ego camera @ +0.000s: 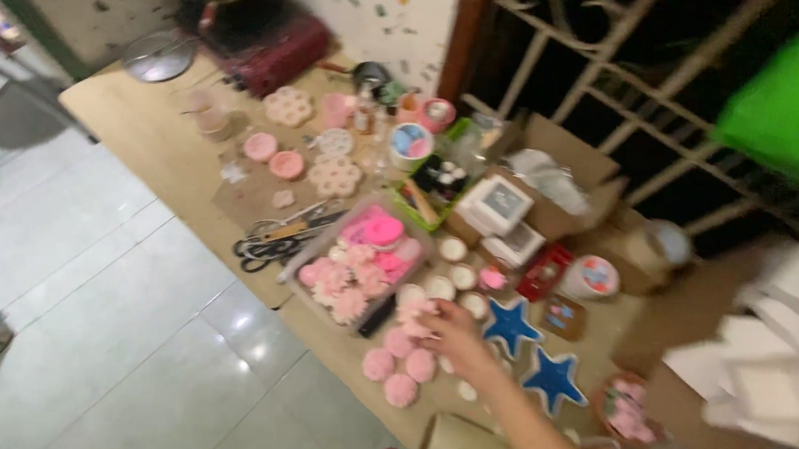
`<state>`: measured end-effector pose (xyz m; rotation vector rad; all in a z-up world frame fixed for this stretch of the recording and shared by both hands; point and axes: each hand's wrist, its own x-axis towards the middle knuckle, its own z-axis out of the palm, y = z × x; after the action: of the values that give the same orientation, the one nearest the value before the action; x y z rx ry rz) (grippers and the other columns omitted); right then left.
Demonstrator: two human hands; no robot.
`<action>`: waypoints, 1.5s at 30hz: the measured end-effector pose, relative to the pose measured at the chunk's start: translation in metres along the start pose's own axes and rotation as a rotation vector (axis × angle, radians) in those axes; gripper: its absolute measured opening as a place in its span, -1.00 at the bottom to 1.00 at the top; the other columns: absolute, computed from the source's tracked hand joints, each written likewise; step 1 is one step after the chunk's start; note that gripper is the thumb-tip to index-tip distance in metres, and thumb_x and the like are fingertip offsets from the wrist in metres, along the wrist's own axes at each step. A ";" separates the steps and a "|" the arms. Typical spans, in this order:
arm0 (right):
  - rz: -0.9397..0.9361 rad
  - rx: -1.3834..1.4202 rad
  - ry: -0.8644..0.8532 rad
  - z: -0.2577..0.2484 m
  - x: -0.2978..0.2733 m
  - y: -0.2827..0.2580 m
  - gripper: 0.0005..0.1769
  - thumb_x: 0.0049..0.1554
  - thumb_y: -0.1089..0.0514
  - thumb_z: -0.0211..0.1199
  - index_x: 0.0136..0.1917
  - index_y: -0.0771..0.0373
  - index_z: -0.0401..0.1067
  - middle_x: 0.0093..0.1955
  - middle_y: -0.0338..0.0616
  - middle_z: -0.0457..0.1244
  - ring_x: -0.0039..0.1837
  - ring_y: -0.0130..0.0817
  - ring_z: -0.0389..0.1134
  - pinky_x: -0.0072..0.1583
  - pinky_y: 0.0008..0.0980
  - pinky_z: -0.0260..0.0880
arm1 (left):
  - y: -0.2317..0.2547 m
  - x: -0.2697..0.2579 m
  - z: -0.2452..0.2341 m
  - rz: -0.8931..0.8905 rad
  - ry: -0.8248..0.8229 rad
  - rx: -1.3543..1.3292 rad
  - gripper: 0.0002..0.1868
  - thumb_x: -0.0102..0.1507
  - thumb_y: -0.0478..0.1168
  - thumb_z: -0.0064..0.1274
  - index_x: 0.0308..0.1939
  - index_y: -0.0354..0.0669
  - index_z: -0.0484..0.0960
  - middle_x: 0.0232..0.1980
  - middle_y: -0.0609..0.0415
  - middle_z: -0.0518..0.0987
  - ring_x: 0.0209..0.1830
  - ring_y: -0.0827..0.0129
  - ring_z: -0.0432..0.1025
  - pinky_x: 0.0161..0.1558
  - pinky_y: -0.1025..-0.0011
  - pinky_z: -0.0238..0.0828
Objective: The recorder prepares wax, uses molds, and assembles wicks to create flower-shaped candles.
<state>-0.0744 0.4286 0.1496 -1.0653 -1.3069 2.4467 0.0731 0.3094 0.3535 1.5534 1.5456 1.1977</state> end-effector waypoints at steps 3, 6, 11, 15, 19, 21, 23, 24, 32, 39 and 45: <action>-0.009 0.125 0.011 -0.055 -0.112 -0.060 -0.69 0.20 0.23 0.18 0.21 0.33 0.45 0.12 -0.07 0.40 0.11 -0.26 0.46 0.13 -0.14 0.55 | 0.006 0.016 0.005 0.052 -0.037 -0.027 -0.77 0.18 -0.28 0.20 -0.12 -0.24 0.57 0.04 -0.09 0.62 0.10 0.11 0.52 0.12 0.22 0.46; -0.102 0.264 0.051 -0.092 -0.206 -0.089 -0.66 0.21 0.26 0.12 0.24 0.35 0.45 0.16 -0.04 0.39 0.14 -0.21 0.46 0.16 -0.13 0.54 | -0.024 0.027 0.050 0.099 -0.078 -0.063 -0.76 0.17 -0.28 0.20 -0.12 -0.23 0.56 0.05 -0.08 0.62 0.12 0.12 0.52 0.13 0.22 0.45; -0.233 0.433 0.109 -0.127 -0.330 -0.091 -0.70 0.21 0.32 0.09 0.20 0.39 0.42 0.17 0.01 0.39 0.16 -0.11 0.45 0.17 0.00 0.52 | -0.186 0.002 0.191 0.110 -0.117 -0.114 -0.76 0.17 -0.29 0.20 -0.11 -0.23 0.55 0.07 -0.06 0.61 0.15 0.14 0.51 0.14 0.23 0.45; -0.245 0.484 0.075 -0.120 -0.394 -0.106 -0.71 0.21 0.32 0.08 0.20 0.35 0.42 0.16 0.04 0.37 0.15 -0.10 0.47 0.15 0.01 0.51 | -0.236 -0.002 0.236 0.093 -0.173 0.041 -0.85 0.18 -0.26 0.25 -0.21 -0.18 0.63 -0.02 -0.02 0.66 0.03 0.17 0.56 0.03 0.25 0.51; -0.357 0.443 0.175 -0.202 -0.378 -0.046 -0.74 0.25 0.30 0.08 0.19 0.36 0.41 0.16 0.06 0.36 0.13 -0.12 0.48 0.13 -0.06 0.54 | -0.191 0.014 0.202 -0.046 -0.225 0.029 -0.79 0.17 -0.23 0.30 -0.14 -0.15 0.71 -0.18 -0.12 0.67 -0.21 0.10 0.58 -0.15 0.21 0.50; -0.572 0.163 0.567 -0.225 -0.371 -0.028 -0.78 0.32 0.24 0.08 0.18 0.38 0.41 0.11 0.00 0.34 0.08 -0.24 0.45 0.15 -0.10 0.62 | -0.196 0.029 0.195 -0.035 -0.335 -0.012 -0.87 0.12 -0.27 0.25 -0.25 -0.11 0.78 -0.29 -0.05 0.71 -0.35 0.20 0.62 -0.23 0.25 0.55; -0.546 0.127 0.682 -0.273 -0.345 0.038 -0.75 0.31 0.25 0.09 0.22 0.35 0.40 0.14 -0.02 0.34 0.09 -0.25 0.43 0.14 -0.13 0.57 | -0.197 0.036 0.189 0.052 -0.380 0.010 -0.85 0.10 -0.29 0.24 -0.25 -0.09 0.79 -0.28 -0.04 0.71 -0.32 0.22 0.62 -0.21 0.27 0.56; -0.514 0.068 0.782 -0.300 -0.334 0.069 -0.72 0.29 0.25 0.09 0.26 0.32 0.39 0.16 -0.04 0.33 0.09 -0.27 0.41 0.13 -0.16 0.53 | -0.197 0.042 0.190 0.139 -0.401 0.020 -0.82 0.07 -0.31 0.23 -0.25 -0.07 0.80 -0.27 -0.02 0.72 -0.29 0.24 0.63 -0.18 0.29 0.56; -0.186 0.173 0.447 -0.312 -0.287 0.150 -0.63 0.26 0.23 0.11 0.33 0.35 0.34 0.21 -0.04 0.33 0.18 -0.23 0.44 0.17 -0.14 0.51 | -0.186 0.079 0.176 0.282 -0.556 0.055 -0.81 0.04 -0.35 0.25 -0.27 -0.15 0.78 -0.30 -0.01 0.70 -0.32 0.26 0.59 -0.22 0.31 0.51; -0.207 0.241 0.332 -0.311 -0.278 0.155 -0.63 0.24 0.23 0.13 0.29 0.39 0.38 0.18 -0.02 0.36 0.18 -0.19 0.45 0.25 -0.11 0.51 | -0.186 0.089 0.169 0.117 -0.652 -0.101 -0.84 0.06 -0.35 0.28 -0.26 -0.17 0.77 -0.27 0.12 0.71 -0.44 0.46 0.54 -0.39 0.43 0.50; -0.237 0.326 0.276 -0.292 -0.286 0.142 -0.62 0.29 0.13 0.07 0.27 0.41 0.40 0.14 0.10 0.37 0.13 -0.12 0.47 0.20 -0.07 0.52 | -0.208 0.095 0.177 0.025 -0.669 -0.199 -0.87 0.11 -0.37 0.29 -0.26 -0.23 0.77 -0.34 0.07 0.73 -0.51 0.49 0.52 -0.41 0.47 0.48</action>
<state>0.3517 0.4063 0.0799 -1.0468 -0.8588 2.1489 0.1396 0.4533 0.1122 1.6153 0.9410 0.7008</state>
